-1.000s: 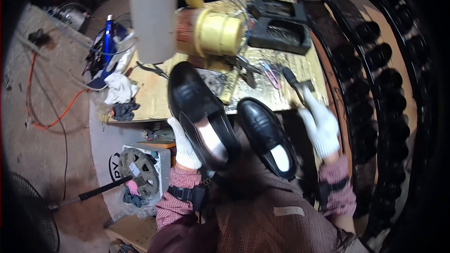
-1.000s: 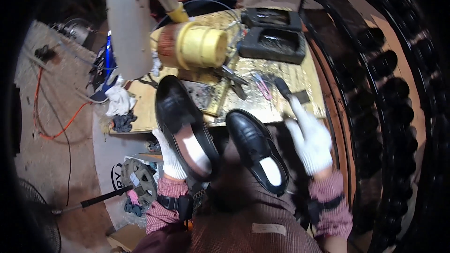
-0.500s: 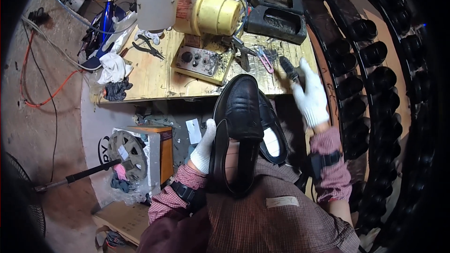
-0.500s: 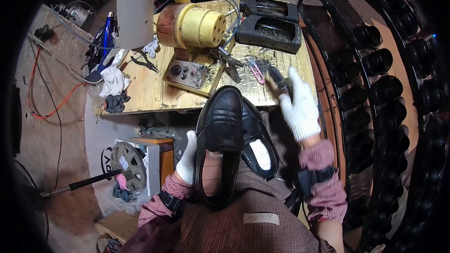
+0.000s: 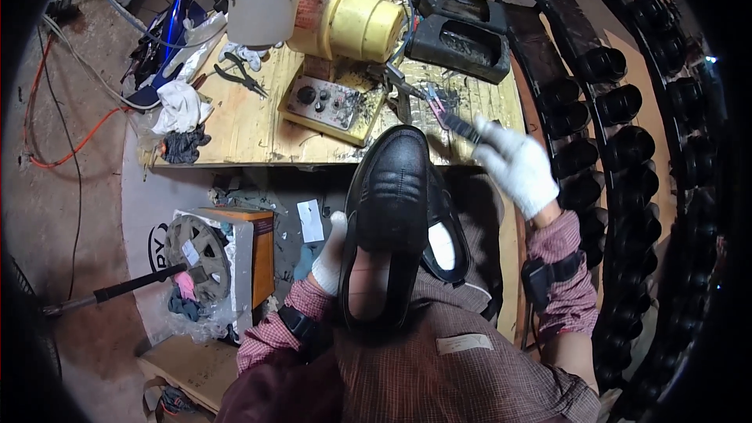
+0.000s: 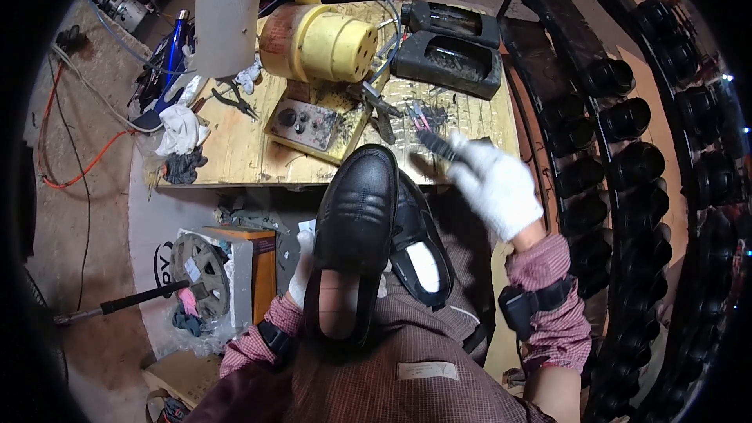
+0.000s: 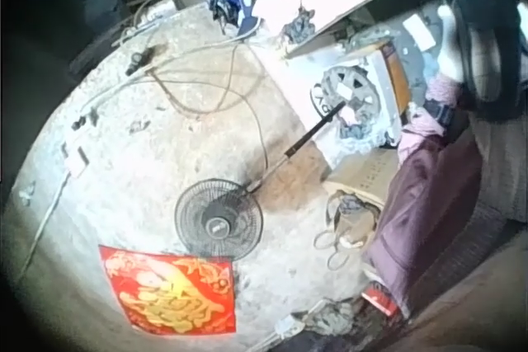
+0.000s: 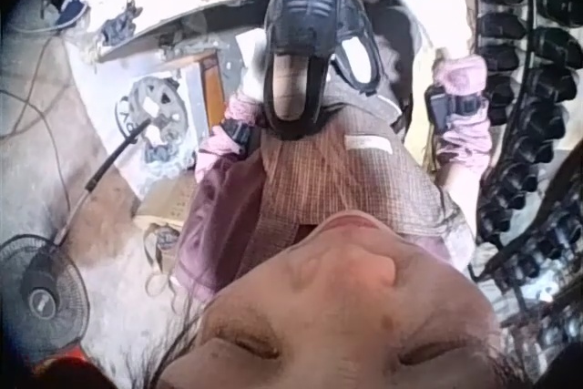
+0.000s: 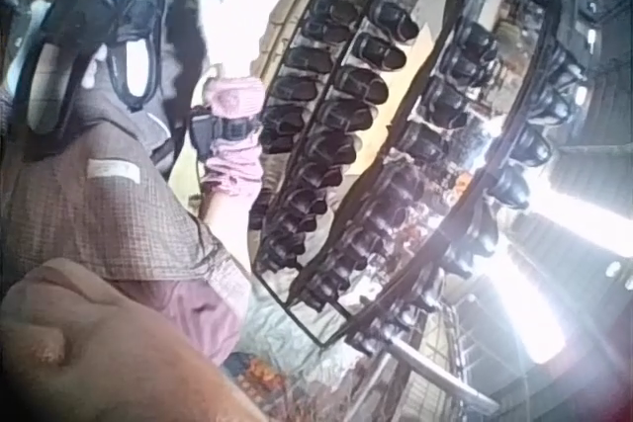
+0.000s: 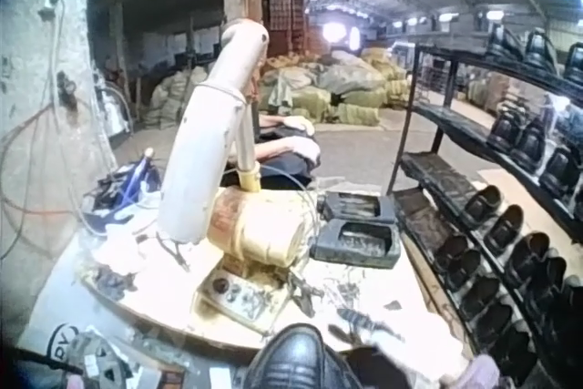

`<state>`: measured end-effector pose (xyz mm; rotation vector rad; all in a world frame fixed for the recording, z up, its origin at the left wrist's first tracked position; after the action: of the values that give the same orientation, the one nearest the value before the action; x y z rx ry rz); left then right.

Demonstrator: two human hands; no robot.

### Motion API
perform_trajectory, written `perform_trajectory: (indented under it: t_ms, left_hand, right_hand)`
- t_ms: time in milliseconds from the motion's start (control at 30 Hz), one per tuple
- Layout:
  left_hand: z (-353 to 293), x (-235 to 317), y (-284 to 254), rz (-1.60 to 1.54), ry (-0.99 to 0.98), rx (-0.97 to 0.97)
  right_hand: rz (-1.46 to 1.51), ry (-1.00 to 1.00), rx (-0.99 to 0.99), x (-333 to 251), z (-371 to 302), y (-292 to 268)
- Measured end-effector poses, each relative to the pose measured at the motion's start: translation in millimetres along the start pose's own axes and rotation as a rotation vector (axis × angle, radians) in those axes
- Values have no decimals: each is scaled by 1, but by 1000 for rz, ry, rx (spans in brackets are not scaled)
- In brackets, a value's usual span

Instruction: Polishing black leather shoes by hand and placing them on a rack.

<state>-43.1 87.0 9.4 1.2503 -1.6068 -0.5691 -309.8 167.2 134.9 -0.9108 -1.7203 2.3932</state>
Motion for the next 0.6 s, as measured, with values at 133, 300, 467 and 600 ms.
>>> perform_trajectory:
  t_ms: [133, 300, 467, 600]
  left_hand:
    - [17, 3, -4, 116, -18, -15]
    - [27, 12, 9, 113, -33, -16]
    - [20, 28, 8, 216, 6, 132]
    - [14, 23, 16, 71, -42, 74]
  right_hand:
    - [-256, 133, 160, 79, 78, -10]
    - [-652, 299, -228, 122, 159, 32]
    - [-197, 193, 21, 88, 144, 15]
    - [542, 422, 89, 68, 56, -11]
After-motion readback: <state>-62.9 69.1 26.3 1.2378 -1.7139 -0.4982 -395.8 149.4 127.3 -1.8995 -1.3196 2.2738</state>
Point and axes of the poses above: each hand's wrist, its own z-axis towards the middle knuckle, its own y-axis out of the palm, x = y × z, the point moved 8 cm from there along z, towards the middle knuckle
